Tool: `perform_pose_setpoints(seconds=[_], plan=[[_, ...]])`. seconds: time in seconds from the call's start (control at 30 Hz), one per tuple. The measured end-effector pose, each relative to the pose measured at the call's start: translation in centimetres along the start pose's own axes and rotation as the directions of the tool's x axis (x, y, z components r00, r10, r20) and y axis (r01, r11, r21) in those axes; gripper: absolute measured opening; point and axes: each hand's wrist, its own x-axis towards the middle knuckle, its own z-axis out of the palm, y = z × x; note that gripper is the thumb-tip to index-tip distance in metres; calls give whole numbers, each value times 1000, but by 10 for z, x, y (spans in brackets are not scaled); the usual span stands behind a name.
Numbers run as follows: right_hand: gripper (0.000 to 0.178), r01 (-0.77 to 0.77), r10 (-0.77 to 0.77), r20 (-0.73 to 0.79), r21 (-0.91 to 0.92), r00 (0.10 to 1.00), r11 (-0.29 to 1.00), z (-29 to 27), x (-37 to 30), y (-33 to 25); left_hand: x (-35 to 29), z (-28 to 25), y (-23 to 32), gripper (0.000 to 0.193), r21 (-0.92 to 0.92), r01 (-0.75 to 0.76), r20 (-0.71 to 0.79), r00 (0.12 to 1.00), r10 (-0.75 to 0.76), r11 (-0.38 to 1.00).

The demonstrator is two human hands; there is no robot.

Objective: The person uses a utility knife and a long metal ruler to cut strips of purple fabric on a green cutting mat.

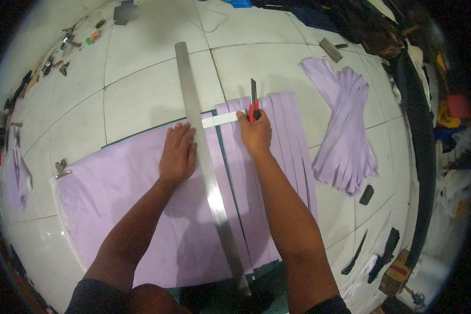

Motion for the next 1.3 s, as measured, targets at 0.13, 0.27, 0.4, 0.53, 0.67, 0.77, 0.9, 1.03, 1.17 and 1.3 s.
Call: perform_pose_setpoints(seconds=[0.13, 0.27, 0.4, 0.53, 0.67, 0.77, 0.9, 1.03, 1.17, 1.3], plan=[[37, 17, -17, -2, 25, 1000, 1000, 4, 3, 3, 0, -1, 0, 40, -1, 12, 30, 999, -12, 1000], [37, 21, -22, 12, 37, 1000, 999, 4, 4, 5, 0, -3, 0, 40, 4, 2, 35, 999, -2, 1000], [37, 19, -20, 13, 44, 1000, 999, 3, 4, 6, 0, -1, 0, 40, 2, -3, 28, 1000, 3, 1000], [38, 26, -26, -2, 51, 1000, 998, 2, 3, 6, 0, 0, 0, 39, 12, 0, 33, 999, 0, 1000], [37, 32, -31, -6, 43, 999, 999, 3, 0, 4, 0, -1, 0, 39, 11, -3, 22, 1000, 3, 1000], [36, 47, -47, 8, 44, 999, 998, 2, 2, 6, 0, 0, 0, 39, 25, -11, 19, 1000, 11, 1000], [36, 65, -66, 7, 16, 998, 998, 3, 2, 7, 0, 0, 1, 39, 17, -7, 20, 1000, 7, 1000], [36, 74, -74, 12, -2, 997, 997, 2, 3, 7, 1, 0, 1, 40, 15, -5, 18, 1000, 5, 1000], [36, 102, -102, 3, 3, 995, 995, 3, 4, 8, 0, 1, 0, 40, 21, -4, 23, 1000, 3, 1000], [37, 101, -101, -5, -6, 995, 995, 3, 5, 11, 0, 1, 1, 41, 11, -18, 14, 1000, 18, 1000]])
